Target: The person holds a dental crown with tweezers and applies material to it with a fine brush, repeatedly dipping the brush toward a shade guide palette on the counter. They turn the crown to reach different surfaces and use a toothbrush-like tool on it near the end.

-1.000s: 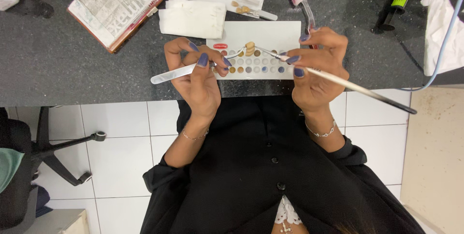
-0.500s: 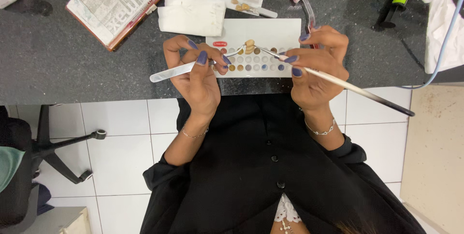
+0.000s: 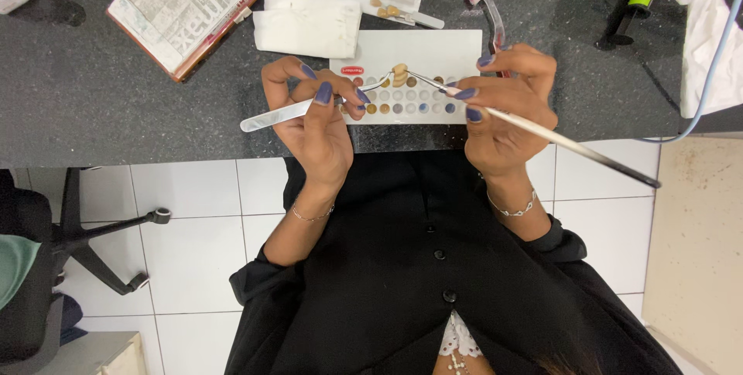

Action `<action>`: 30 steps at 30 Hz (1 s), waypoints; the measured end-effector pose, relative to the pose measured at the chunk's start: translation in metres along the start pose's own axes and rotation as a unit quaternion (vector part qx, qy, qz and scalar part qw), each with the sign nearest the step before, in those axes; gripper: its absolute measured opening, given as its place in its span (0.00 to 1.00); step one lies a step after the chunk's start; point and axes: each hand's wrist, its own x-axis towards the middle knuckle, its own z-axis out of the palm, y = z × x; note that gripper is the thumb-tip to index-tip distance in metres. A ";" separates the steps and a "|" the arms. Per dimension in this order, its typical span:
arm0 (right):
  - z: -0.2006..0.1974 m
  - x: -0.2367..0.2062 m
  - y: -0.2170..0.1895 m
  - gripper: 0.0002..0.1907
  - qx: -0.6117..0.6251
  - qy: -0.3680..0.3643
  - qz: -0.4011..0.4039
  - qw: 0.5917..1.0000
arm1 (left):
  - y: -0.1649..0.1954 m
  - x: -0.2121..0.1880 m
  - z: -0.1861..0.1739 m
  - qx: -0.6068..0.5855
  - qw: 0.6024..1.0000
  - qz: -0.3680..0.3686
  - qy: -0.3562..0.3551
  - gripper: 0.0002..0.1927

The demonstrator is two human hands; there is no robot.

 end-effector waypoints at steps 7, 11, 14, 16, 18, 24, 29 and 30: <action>0.002 0.002 0.000 0.09 -0.006 0.014 -0.003 1.000 | 0.000 0.000 0.001 -0.002 1.000 0.005 -0.007 0.10; 0.002 0.004 0.001 0.09 -0.008 0.014 -0.008 1.000 | -0.001 0.002 0.001 0.012 1.000 0.015 -0.010 0.10; 0.001 0.003 -0.001 0.08 -0.022 0.000 0.002 1.000 | 0.000 0.002 0.001 0.001 1.000 -0.004 -0.004 0.10; 0.000 0.002 -0.002 0.08 -0.027 -0.002 0.007 1.000 | 0.002 0.001 0.000 0.006 1.000 -0.002 -0.004 0.10; 0.000 0.001 -0.002 0.09 -0.017 0.011 0.013 1.000 | 0.002 0.000 0.001 0.009 1.000 -0.004 -0.003 0.10; 0.004 0.003 -0.004 0.10 -0.065 0.029 0.004 0.997 | 0.003 0.002 0.001 0.005 1.000 -0.002 -0.010 0.10; 0.002 0.007 -0.005 0.14 -0.039 0.062 0.026 0.997 | 0.002 0.002 0.000 0.018 1.000 0.001 -0.020 0.10; 0.002 0.007 -0.005 0.15 -0.034 0.059 0.030 0.997 | 0.002 0.002 -0.001 0.012 1.000 0.001 -0.025 0.10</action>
